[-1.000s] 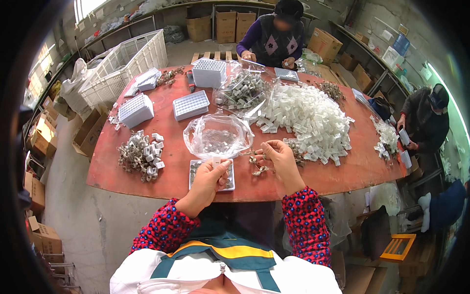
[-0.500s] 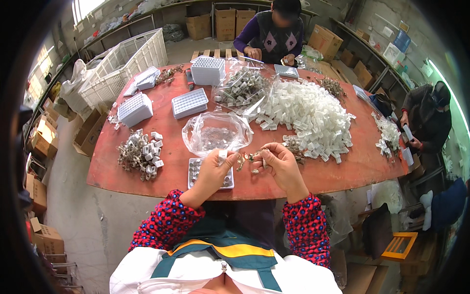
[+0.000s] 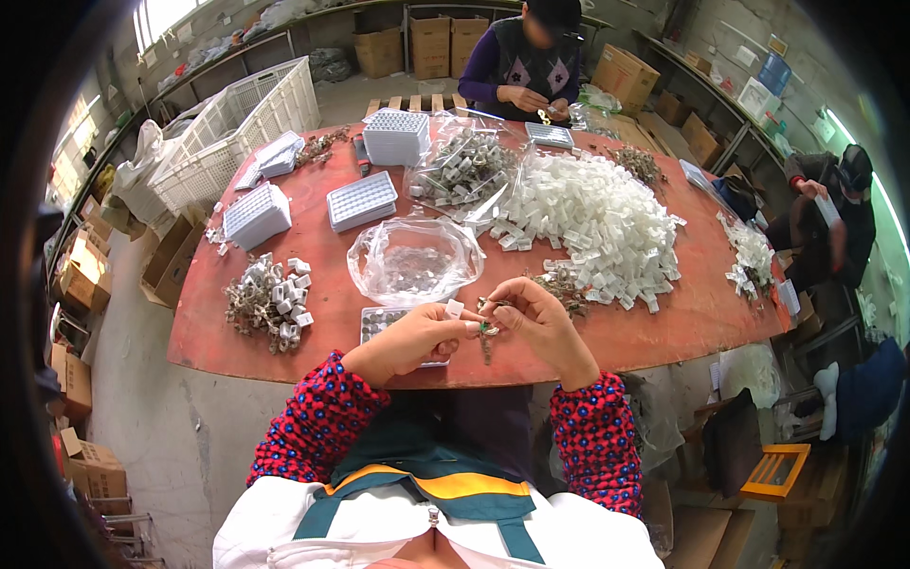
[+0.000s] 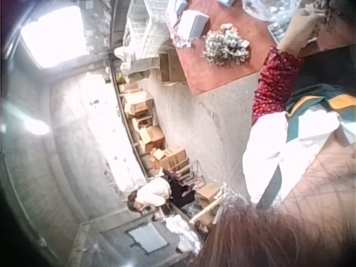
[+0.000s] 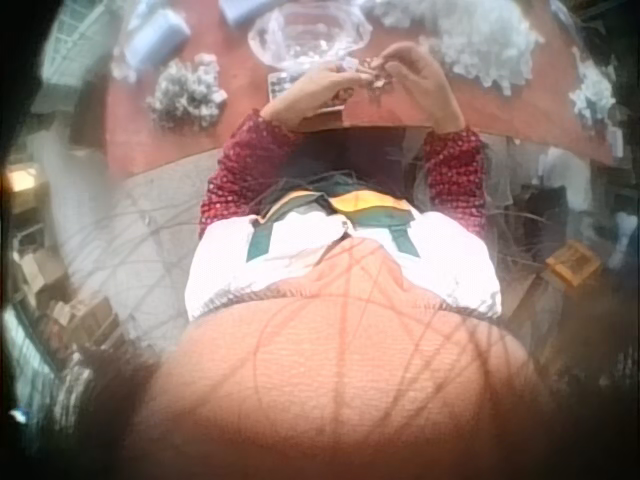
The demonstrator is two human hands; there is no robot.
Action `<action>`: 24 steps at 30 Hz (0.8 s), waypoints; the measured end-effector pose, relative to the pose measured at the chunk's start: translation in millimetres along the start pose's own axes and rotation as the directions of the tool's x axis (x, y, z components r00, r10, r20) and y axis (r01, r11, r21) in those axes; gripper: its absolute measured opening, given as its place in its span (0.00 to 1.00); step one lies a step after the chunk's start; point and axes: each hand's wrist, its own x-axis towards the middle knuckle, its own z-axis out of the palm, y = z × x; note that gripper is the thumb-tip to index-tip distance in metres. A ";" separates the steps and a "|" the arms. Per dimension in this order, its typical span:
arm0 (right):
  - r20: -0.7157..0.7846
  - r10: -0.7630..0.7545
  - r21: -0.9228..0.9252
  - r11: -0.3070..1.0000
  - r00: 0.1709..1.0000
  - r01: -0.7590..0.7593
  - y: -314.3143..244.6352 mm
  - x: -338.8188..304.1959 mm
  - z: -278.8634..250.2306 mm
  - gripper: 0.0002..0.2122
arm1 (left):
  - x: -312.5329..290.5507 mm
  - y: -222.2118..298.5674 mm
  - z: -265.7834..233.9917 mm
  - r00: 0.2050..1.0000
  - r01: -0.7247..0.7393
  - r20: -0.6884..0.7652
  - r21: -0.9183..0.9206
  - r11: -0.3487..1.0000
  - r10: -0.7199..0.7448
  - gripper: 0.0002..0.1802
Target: The person repeatedly picks small metallic components and white plastic pieces from a table, joins them by hand, and places the assembled units into a compartmentalized tray. The process continues with multiple units handled one at a time.
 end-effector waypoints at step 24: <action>-0.385 0.211 0.600 0.797 0.899 0.070 31.5 9.7 -6.2 0.07 | 8.3 -24.6 2.4 0.660 -0.485 0.090 0.809 0.332 0.746 0.19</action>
